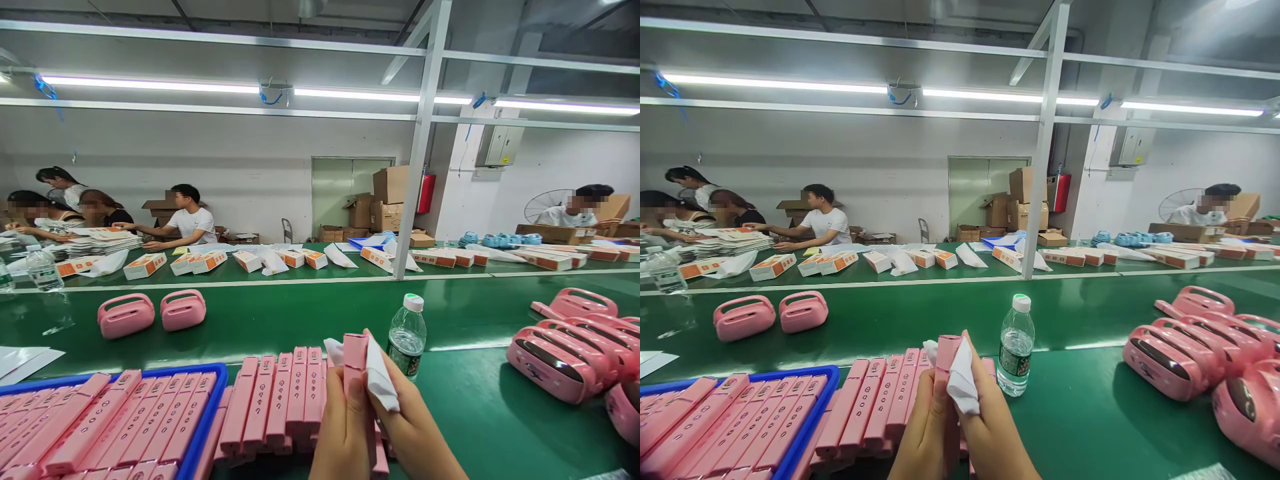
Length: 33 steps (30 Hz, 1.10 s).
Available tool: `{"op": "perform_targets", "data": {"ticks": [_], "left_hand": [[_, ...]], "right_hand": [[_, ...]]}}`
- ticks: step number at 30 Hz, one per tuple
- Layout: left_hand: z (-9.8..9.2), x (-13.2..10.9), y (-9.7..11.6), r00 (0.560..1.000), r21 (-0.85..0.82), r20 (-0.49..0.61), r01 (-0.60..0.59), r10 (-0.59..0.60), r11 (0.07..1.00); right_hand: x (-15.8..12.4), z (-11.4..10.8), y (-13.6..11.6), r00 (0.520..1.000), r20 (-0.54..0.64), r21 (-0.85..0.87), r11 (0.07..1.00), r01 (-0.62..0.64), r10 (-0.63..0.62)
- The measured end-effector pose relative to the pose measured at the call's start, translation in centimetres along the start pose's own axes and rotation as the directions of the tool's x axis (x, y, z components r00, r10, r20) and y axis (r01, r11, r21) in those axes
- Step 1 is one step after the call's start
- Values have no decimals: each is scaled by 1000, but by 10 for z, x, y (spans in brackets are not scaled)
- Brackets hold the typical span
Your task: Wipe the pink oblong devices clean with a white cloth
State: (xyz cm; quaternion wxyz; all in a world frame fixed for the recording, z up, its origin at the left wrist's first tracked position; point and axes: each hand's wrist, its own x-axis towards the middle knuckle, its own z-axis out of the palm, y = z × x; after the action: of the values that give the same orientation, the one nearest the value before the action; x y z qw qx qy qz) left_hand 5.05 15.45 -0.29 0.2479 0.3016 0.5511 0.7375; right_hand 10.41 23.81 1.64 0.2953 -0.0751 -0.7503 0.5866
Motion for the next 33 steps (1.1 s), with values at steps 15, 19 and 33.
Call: {"op": "perform_targets", "data": {"ticks": [15, 19, 33], "left_hand": [[-46, 20, 23, 992, 37, -41, 120, -118, 992], [-39, 22, 9, 998, 1, -12, 55, -55, 998], [-51, 21, 5, 996, 206, -63, 76, -64, 976]], "right_hand": [[15, -35, -5, 960, 231, -379, 923, -61, 159], [16, -21, 9, 906, 369, -439, 898, -27, 208], [35, -21, 59, 907, 325, -287, 942, -175, 268]]}}
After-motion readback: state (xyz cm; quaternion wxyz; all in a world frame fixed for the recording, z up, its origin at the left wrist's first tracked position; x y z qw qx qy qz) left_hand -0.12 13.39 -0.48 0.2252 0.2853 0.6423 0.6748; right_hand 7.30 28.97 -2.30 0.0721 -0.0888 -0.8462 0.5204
